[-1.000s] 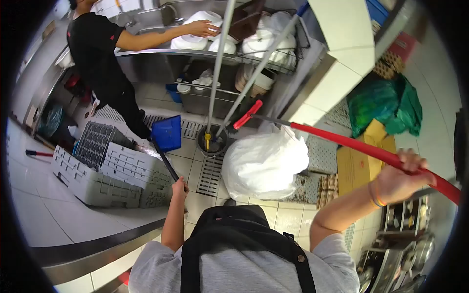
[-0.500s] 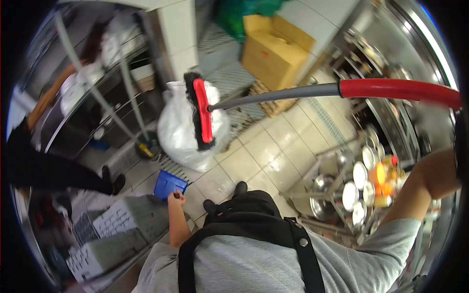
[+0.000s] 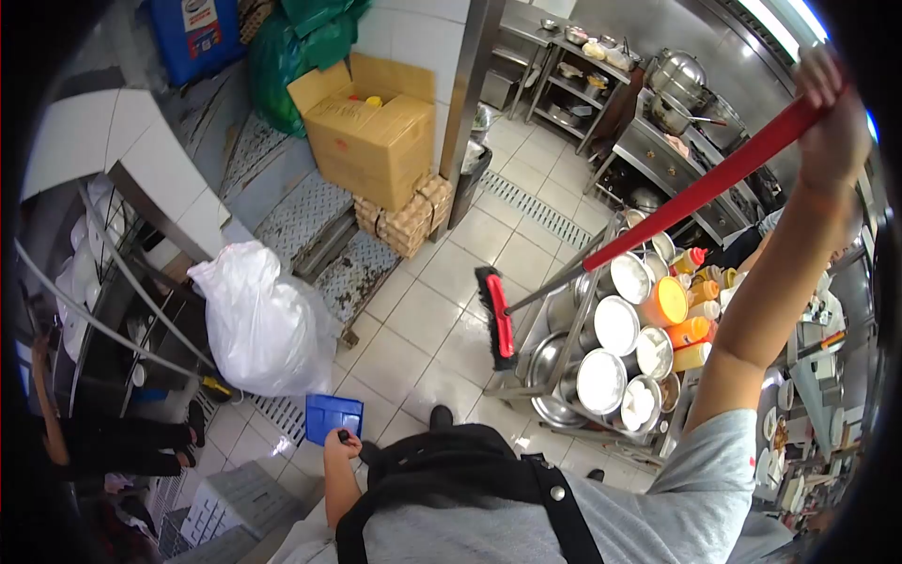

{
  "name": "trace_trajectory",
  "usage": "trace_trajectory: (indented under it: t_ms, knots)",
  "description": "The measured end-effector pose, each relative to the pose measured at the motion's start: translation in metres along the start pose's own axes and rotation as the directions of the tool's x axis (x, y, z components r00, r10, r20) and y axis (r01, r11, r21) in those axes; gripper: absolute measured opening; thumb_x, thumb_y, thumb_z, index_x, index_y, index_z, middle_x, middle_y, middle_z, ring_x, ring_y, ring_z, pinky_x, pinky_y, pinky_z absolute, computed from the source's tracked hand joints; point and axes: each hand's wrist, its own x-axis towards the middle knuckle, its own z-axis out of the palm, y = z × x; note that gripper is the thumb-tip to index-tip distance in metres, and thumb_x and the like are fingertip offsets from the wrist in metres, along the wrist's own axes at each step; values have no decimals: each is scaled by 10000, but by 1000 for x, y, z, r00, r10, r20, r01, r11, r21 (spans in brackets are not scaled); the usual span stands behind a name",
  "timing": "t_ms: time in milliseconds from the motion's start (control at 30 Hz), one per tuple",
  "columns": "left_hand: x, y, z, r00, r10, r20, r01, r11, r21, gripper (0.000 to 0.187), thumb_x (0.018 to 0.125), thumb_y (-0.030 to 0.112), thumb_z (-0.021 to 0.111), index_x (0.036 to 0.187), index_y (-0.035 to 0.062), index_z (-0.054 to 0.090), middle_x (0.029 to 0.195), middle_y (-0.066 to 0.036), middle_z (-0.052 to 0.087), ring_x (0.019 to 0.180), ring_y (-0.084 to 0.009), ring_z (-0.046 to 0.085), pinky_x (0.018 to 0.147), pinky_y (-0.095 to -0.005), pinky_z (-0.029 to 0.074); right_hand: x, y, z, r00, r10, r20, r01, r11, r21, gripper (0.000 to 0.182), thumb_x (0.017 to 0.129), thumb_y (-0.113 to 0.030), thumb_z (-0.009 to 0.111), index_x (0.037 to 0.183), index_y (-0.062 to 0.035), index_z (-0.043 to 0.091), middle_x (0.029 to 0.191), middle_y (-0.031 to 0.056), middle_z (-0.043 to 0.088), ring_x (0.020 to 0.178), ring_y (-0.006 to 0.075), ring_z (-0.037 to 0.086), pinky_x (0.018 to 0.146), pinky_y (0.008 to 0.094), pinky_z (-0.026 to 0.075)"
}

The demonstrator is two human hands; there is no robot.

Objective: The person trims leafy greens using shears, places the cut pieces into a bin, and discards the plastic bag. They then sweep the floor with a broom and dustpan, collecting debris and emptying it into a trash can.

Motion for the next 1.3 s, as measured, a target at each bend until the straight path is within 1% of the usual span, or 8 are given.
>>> trace_trajectory:
  t_ms: [33, 200, 333, 533, 667, 900, 967, 1300]
  knots:
    - [2, -1, 15, 998, -66, 6, 66, 996, 54, 124, 742, 134, 413, 630, 146, 466, 542, 34, 492, 486, -107, 497, 401, -233, 298, -8, 11, -8, 982, 76, -172, -80, 997, -20, 250, 933, -209, 419, 727, -72, 387, 595, -37, 291, 485, 54, 265, 437, 172, 249]
    - [37, -25, 70, 995, -70, 64, 64, 994, 83, 128, 717, 55, 397, 589, 67, 389, 517, -33, 407, 423, -131, 410, 324, -201, 238, -38, 50, -74, 877, 67, -475, -180, 964, -196, 345, 876, -326, 535, 636, -126, 391, 477, -68, 243, 395, 39, 225, 375, 188, 224]
    - [6, -79, 164, 983, -184, -9, 171, 894, 414, 94, 716, 42, 425, 639, 17, 376, 555, -87, 385, 427, -151, 415, 306, -197, 238, -58, 78, -119, 838, 31, -545, -201, 945, -256, 324, 859, -313, 558, 649, -119, 407, 462, -57, 261, 371, 50, 268, 365, 200, 249]
    - [8, -138, 303, 939, -344, -4, 299, 810, 505, 197, 738, 57, 496, 866, -66, 407, 593, -87, 437, 496, -142, 463, 318, -182, 250, -77, 147, -172, 843, -19, -538, -134, 961, -243, 329, 882, -249, 515, 619, -118, 369, 445, -47, 273, 356, 57, 287, 354, 198, 251]
    - [17, -160, 394, 906, -412, 94, 256, 712, 653, 268, 765, 112, 556, 888, -78, 411, 609, -85, 470, 493, -125, 448, 326, -177, 248, -46, 221, -209, 748, 219, -626, -421, 887, -193, 329, 850, -222, 567, 589, -126, 392, 466, -39, 345, 375, 74, 324, 413, 238, 322]
    - [-14, -224, 582, 924, -375, 68, 74, 351, 933, 204, 764, 125, 598, 667, 40, 440, 539, -44, 456, 451, -103, 415, 310, -178, 226, 13, 325, -268, 442, -168, -881, -344, 876, -339, 353, 825, -248, 621, 581, -140, 391, 472, -54, 342, 380, 49, 321, 363, 213, 256]
    - [-3, -241, 630, 921, -356, 157, -62, 263, 963, 203, 748, 90, 580, 620, 46, 428, 533, -44, 455, 431, -106, 401, 305, -178, 224, 24, 340, -289, 458, -183, -870, -334, 872, -359, 379, 829, -272, 625, 575, -149, 372, 471, -58, 335, 378, 45, 316, 359, 212, 245]
    - [89, -307, 911, 862, -480, 164, 72, 435, 897, 106, 692, 32, 504, 612, 21, 434, 529, -53, 455, 449, -116, 435, 318, -186, 273, 70, 470, -429, 576, -148, -804, -179, 937, -300, 434, 891, -318, 529, 566, -135, 308, 468, -41, 268, 401, 63, 249, 404, 222, 236]
